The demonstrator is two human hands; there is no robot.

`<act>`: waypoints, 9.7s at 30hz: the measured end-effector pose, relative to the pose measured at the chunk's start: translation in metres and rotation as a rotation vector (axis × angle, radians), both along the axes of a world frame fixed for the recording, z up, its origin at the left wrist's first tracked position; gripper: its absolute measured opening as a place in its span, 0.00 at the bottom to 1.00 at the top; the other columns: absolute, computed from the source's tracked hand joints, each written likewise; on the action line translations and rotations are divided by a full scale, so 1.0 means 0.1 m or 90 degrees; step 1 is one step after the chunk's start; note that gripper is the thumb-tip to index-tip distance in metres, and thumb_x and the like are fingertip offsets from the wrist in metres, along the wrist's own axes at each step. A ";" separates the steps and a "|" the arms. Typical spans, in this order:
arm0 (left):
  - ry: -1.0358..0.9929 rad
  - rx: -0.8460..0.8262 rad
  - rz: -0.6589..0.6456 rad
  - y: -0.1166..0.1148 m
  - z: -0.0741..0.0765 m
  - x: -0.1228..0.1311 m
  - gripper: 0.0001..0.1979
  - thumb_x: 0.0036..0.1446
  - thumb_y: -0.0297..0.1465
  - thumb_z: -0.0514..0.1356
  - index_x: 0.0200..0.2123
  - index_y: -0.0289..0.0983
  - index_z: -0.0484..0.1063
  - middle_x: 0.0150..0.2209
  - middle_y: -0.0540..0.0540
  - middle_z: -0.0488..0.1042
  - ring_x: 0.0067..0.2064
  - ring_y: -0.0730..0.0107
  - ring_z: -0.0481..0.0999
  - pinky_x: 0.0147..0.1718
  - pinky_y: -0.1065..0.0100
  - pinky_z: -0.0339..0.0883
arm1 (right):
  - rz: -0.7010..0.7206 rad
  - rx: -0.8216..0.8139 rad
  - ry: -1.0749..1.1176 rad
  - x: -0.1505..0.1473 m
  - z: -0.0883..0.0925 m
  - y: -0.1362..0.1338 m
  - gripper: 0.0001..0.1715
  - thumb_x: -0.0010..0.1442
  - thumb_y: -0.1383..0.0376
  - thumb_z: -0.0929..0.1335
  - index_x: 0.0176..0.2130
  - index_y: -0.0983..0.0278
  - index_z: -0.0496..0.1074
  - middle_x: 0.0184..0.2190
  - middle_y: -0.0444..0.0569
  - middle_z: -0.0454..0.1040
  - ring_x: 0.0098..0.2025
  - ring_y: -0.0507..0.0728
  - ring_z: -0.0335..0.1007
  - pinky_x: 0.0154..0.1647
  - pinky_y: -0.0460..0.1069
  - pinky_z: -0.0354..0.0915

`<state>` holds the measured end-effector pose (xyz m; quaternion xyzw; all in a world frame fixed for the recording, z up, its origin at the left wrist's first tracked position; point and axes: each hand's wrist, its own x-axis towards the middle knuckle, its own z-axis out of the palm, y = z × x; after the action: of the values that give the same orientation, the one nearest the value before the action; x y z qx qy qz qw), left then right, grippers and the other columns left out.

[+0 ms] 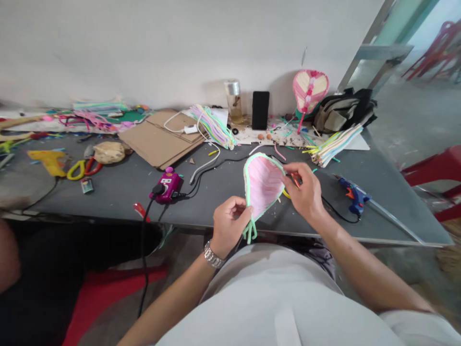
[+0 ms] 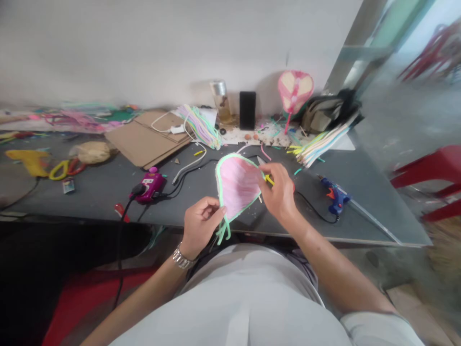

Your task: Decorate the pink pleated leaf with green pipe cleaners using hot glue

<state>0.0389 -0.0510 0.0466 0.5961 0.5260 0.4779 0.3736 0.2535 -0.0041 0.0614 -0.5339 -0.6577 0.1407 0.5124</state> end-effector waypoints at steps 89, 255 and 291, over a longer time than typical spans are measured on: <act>0.474 0.079 -0.368 0.97 -0.28 -0.21 0.08 0.64 0.28 0.57 0.42 0.40 0.77 0.41 0.45 0.74 0.41 0.63 0.74 0.42 0.62 0.68 | 0.176 -0.159 -0.423 -0.19 -0.41 -0.17 0.14 0.67 0.74 0.60 0.35 0.64 0.72 0.31 0.50 0.72 0.36 0.57 0.66 0.38 0.51 0.58; 0.531 0.168 -0.213 0.75 -0.30 -0.20 0.12 0.65 0.25 0.56 0.46 0.40 0.77 0.42 0.44 0.77 0.43 0.61 0.76 0.40 0.61 0.70 | 0.142 -0.060 -0.593 -0.05 -0.42 -0.07 0.16 0.65 0.74 0.64 0.28 0.62 0.73 0.29 0.49 0.70 0.34 0.57 0.60 0.37 0.52 0.52; 0.692 0.227 -0.229 0.44 -0.23 -0.03 0.18 0.67 0.33 0.56 0.57 0.36 0.73 0.54 0.36 0.76 0.50 0.48 0.73 0.46 0.51 0.67 | 0.085 -0.059 -0.412 -0.03 -0.36 -0.24 0.14 0.64 0.79 0.64 0.32 0.66 0.75 0.30 0.50 0.74 0.33 0.56 0.66 0.36 0.52 0.61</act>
<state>0.0362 -0.0073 0.0235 0.8884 0.4439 0.1148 0.0202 0.2502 -0.0283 0.0253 -0.5293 -0.8127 0.0268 0.2420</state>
